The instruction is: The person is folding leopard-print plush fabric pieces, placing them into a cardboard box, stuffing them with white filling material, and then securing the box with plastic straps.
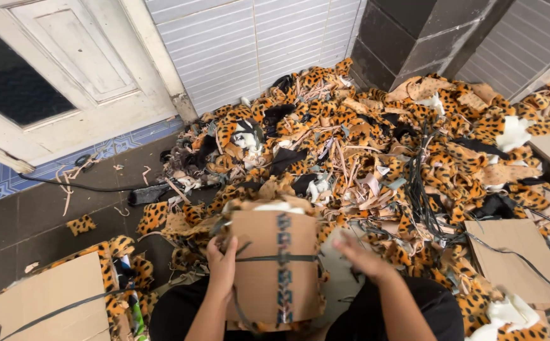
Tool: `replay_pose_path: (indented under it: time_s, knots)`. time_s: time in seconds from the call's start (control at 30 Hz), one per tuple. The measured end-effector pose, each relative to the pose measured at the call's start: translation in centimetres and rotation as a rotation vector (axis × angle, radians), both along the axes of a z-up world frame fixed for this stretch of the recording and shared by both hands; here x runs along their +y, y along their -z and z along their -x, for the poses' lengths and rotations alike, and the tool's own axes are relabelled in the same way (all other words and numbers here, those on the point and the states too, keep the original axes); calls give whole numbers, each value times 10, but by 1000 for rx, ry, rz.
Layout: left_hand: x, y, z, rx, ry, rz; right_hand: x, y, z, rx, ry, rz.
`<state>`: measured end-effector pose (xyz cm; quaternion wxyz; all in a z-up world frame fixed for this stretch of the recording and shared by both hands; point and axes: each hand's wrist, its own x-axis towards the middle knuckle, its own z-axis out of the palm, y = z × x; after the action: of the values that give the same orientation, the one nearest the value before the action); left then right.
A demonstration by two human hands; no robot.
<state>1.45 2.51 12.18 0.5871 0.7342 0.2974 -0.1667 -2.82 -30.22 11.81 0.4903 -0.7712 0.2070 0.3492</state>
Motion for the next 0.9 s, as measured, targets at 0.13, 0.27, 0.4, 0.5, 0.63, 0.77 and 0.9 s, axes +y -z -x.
replay_pose_path:
  time_s: [0.13,0.27,0.4,0.5,0.63,0.77,0.9]
  knots:
    - [1,-11,-18,301,83,59,50,47,6,69,161,-284]
    - [-6,-7,-25,411,126,129,61,51,-4,91,318,-223]
    - [-6,11,-16,394,156,167,34,27,-8,35,143,-205]
    - [-6,40,-24,642,274,178,-7,75,-17,142,277,15]
    - [-21,18,-33,383,530,-303,27,-1,-7,21,250,362]
    - [-45,-34,-61,10,736,-289,64,-22,19,-59,-201,440]
    - [-81,-24,-107,-72,1078,-414,95,38,69,3,-1027,-273]
